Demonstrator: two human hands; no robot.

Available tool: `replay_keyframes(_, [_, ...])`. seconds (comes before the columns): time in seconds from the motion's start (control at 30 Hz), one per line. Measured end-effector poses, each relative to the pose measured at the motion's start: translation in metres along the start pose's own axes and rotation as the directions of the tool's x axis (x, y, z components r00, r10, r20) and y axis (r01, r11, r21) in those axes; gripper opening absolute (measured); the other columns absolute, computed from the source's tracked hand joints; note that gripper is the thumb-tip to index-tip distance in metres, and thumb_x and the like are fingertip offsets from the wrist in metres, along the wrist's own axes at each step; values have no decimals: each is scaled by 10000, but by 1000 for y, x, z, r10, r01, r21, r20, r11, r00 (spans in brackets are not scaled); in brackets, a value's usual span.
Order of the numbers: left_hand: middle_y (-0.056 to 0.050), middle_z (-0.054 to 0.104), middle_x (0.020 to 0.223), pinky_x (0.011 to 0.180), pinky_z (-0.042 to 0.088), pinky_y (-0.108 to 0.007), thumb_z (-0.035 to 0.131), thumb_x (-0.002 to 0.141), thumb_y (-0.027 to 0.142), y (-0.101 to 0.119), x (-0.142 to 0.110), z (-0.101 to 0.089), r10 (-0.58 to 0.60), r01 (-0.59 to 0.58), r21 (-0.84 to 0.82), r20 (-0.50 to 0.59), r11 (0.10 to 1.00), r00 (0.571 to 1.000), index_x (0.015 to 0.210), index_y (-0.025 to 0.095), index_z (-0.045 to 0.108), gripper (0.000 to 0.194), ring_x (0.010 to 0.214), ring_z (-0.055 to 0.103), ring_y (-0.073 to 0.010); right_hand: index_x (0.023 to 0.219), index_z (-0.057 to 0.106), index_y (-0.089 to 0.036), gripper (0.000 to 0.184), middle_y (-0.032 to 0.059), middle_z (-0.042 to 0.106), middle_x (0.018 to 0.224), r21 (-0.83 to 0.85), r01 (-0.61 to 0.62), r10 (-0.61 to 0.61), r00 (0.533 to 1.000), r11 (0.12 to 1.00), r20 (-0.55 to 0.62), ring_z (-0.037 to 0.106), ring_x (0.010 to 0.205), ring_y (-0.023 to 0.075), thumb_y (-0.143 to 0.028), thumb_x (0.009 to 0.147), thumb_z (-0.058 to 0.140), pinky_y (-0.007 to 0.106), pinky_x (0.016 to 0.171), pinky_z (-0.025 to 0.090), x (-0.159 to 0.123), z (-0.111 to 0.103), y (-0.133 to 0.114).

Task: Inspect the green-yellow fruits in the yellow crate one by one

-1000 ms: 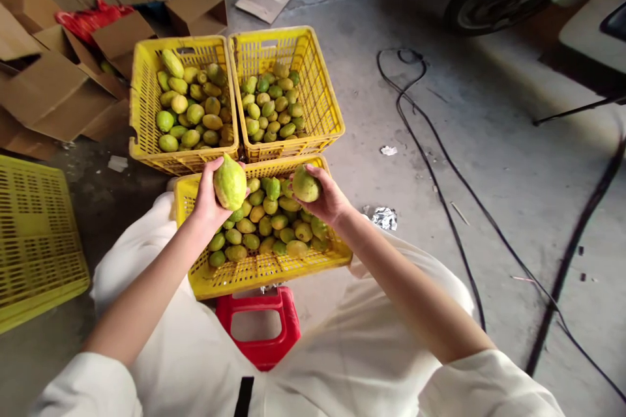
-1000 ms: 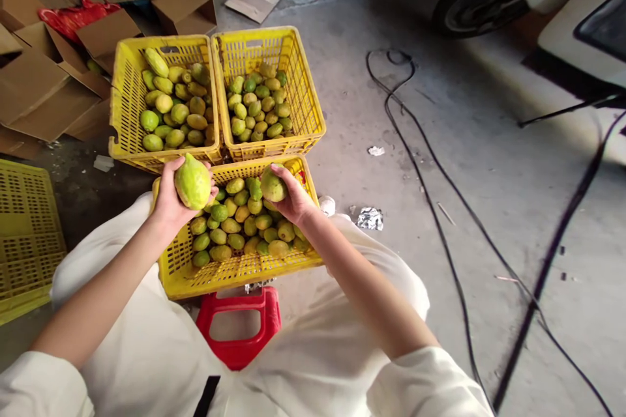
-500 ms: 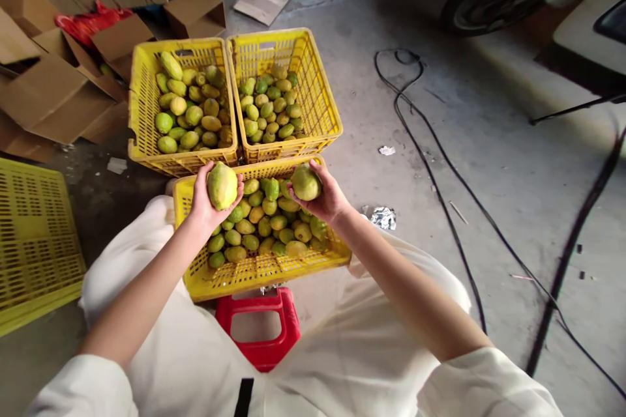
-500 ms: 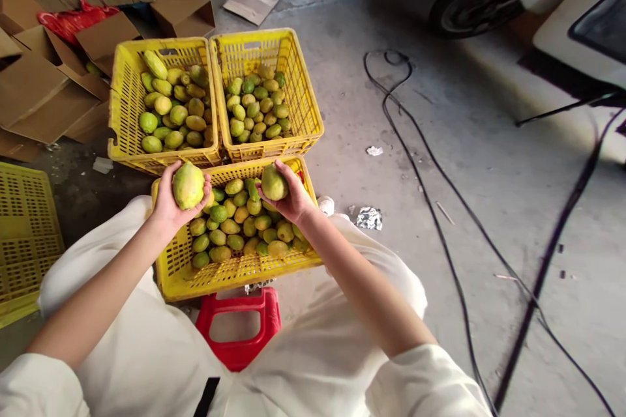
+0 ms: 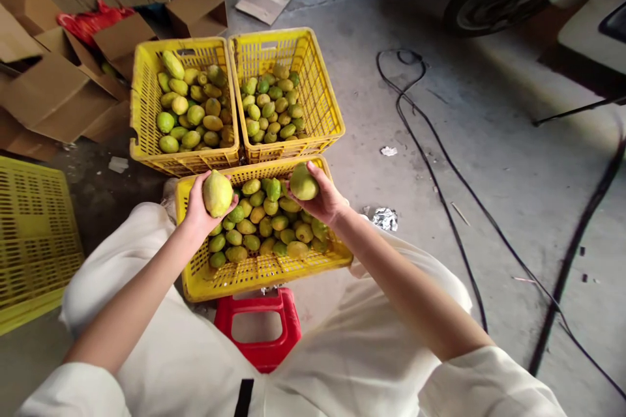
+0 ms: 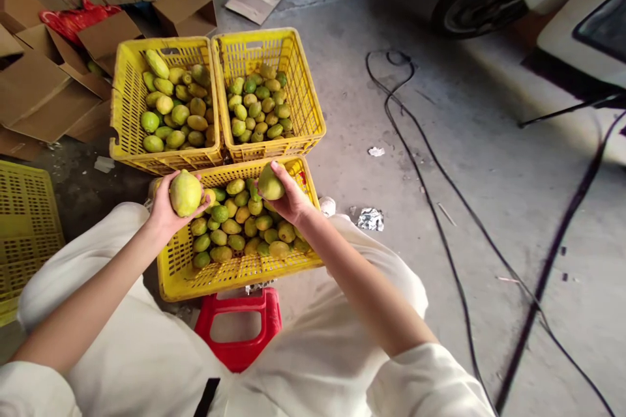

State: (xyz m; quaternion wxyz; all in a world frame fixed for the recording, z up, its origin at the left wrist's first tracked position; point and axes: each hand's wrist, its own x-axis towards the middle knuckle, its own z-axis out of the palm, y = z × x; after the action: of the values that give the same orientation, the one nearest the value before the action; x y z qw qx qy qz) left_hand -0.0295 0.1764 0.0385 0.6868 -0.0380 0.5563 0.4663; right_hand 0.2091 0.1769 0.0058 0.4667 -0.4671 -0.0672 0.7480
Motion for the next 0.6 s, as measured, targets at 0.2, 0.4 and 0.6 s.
replay_keyframes(0.2, [-39, 673, 740, 581, 601, -253, 490, 988, 357, -6, -2, 16, -88, 91, -82, 47, 992, 995, 930, 217, 653, 222, 626, 670, -163, 947, 593, -276, 480, -56, 731, 771, 23, -5, 6, 1000, 1000, -11, 788, 791, 206, -445, 667, 944, 306, 668, 678, 2, 1, 1])
replay_keyframes(0.4, [-56, 681, 740, 553, 609, -272, 493, 1005, 435, -16, -3, 33, -135, 140, -61, 82, 988, 987, 914, 183, 647, 309, 606, 675, -168, 964, 619, -276, 444, -32, 753, 822, 67, -25, 26, 1000, 997, -6, 787, 896, 240, -465, 691, 916, 352, 727, 690, 2, -1, 2])
replay_keyframes(0.6, [-29, 646, 753, 597, 620, -275, 621, 953, 480, -26, 0, 45, -109, 113, -49, 88, 992, 990, 933, 177, 647, 305, 644, 662, -161, 979, 669, -262, 420, -3, 762, 833, 84, -71, 62, 992, 994, 109, 766, 837, 237, -561, 753, 857, 386, 769, 684, 6, -9, 4])
